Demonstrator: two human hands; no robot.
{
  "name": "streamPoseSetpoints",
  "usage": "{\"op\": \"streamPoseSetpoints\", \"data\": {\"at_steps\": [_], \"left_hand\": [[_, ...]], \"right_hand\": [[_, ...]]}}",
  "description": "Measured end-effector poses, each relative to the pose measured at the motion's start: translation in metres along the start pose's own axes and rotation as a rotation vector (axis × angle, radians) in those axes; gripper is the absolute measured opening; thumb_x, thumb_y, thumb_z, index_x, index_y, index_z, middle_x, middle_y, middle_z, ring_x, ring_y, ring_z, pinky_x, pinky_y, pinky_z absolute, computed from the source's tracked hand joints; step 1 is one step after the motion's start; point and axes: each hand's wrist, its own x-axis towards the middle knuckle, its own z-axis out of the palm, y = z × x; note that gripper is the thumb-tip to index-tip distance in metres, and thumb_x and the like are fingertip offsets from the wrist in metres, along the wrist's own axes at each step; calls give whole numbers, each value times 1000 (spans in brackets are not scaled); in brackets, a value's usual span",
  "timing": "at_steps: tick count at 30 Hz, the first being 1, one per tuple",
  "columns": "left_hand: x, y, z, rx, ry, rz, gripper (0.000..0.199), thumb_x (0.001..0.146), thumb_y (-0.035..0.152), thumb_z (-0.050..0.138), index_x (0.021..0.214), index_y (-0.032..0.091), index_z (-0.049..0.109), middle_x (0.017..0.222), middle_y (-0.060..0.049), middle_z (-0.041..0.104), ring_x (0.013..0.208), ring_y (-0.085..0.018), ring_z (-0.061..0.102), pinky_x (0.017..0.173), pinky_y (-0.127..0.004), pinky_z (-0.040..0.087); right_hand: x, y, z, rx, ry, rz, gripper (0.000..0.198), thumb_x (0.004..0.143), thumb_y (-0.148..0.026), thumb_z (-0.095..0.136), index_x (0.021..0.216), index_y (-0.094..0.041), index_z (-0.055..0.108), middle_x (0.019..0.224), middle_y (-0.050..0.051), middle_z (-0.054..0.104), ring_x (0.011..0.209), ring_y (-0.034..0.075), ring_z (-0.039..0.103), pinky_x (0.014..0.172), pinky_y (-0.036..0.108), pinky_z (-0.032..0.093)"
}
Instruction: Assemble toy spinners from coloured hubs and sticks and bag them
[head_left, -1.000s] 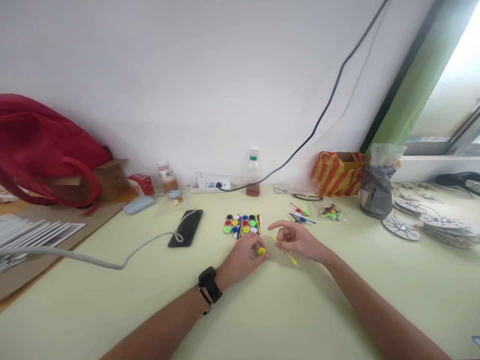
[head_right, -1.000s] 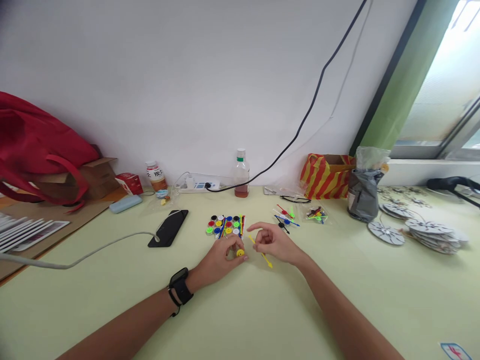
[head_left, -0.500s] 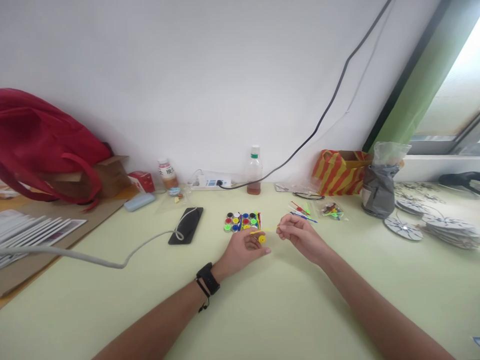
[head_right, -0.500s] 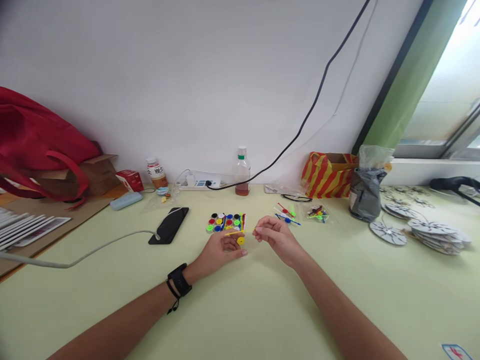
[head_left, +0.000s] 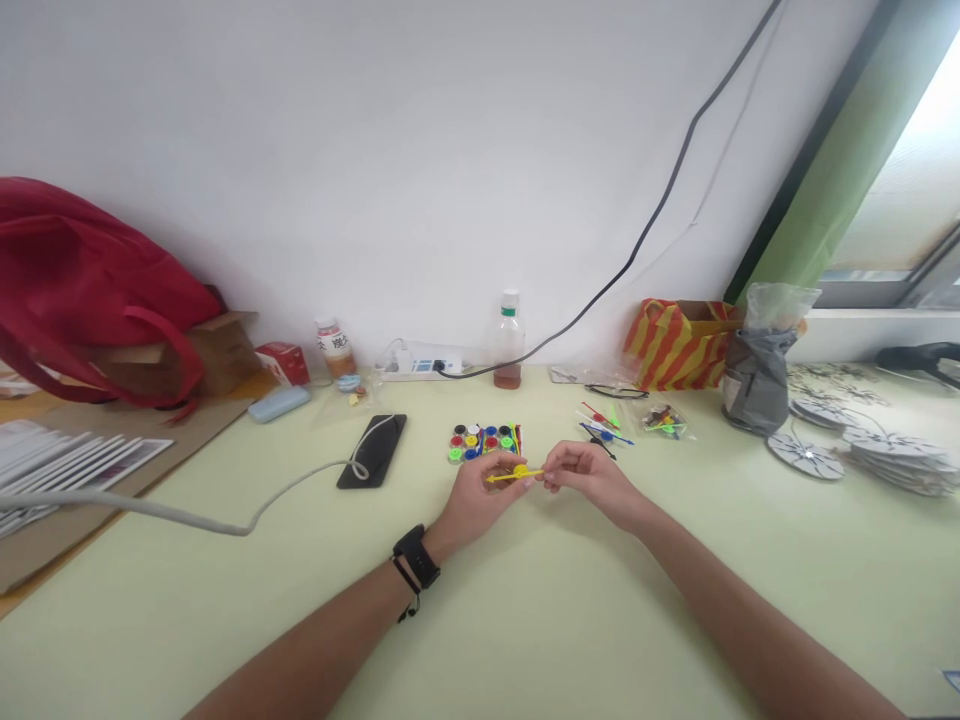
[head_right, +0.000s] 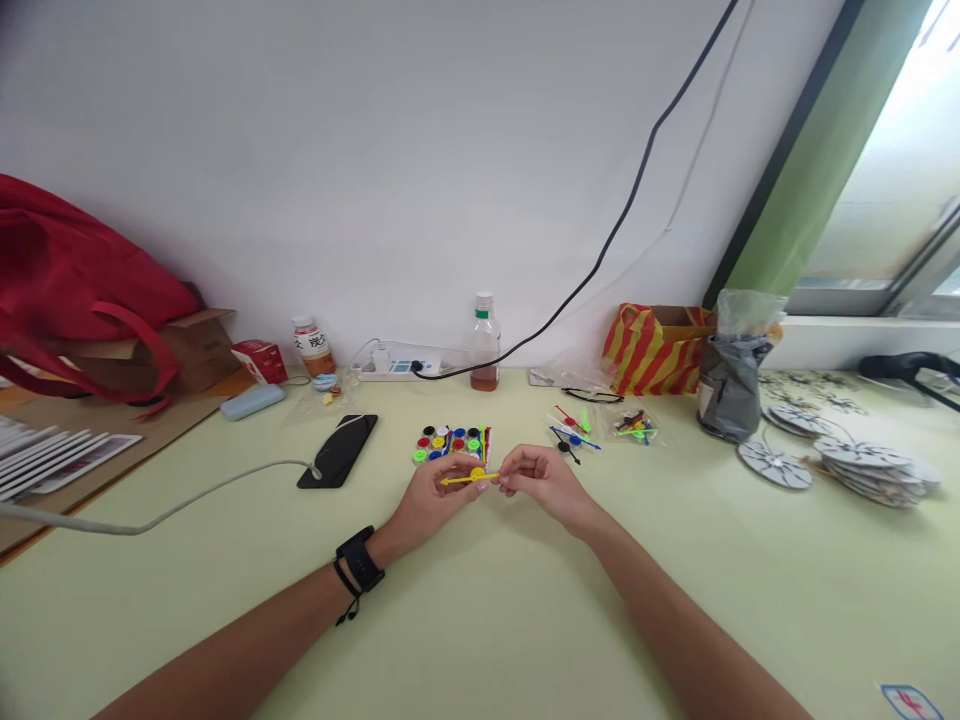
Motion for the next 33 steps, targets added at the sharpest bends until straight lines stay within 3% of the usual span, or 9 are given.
{"op": "streamPoseSetpoints", "data": {"at_steps": [9,16,26,33], "left_hand": [[2,-2,-2,5,51,60,28,83,36,81,102,17,75,102,-10,75,95,-23,71,89,-39,60],[1,-6,-5,45,-7,161,23,81,33,83,95,17,77,97,-10,74,95,-23,69,89,-38,57],[-1,-3,-4,137,-65,161,15,84,29,79,88,16,72,89,-7,71,84,-19,66,81,-33,54],[-5,9,2,-37,-183,108,20,90,33,73,103,18,72,110,-11,71,103,-22,67,94,-37,55]], "right_hand": [[2,4,-1,1,29,10,23,79,-37,81,88,-19,70,83,3,70,74,17,65,75,34,51],[2,7,-2,10,36,50,25,81,-40,80,90,-19,69,80,2,67,73,15,60,72,31,48],[4,10,3,25,72,40,27,78,-41,80,88,-19,70,79,2,67,71,16,58,72,32,47],[4,12,0,43,104,44,32,78,-44,79,98,-21,70,81,2,66,73,16,58,75,32,47]]}}
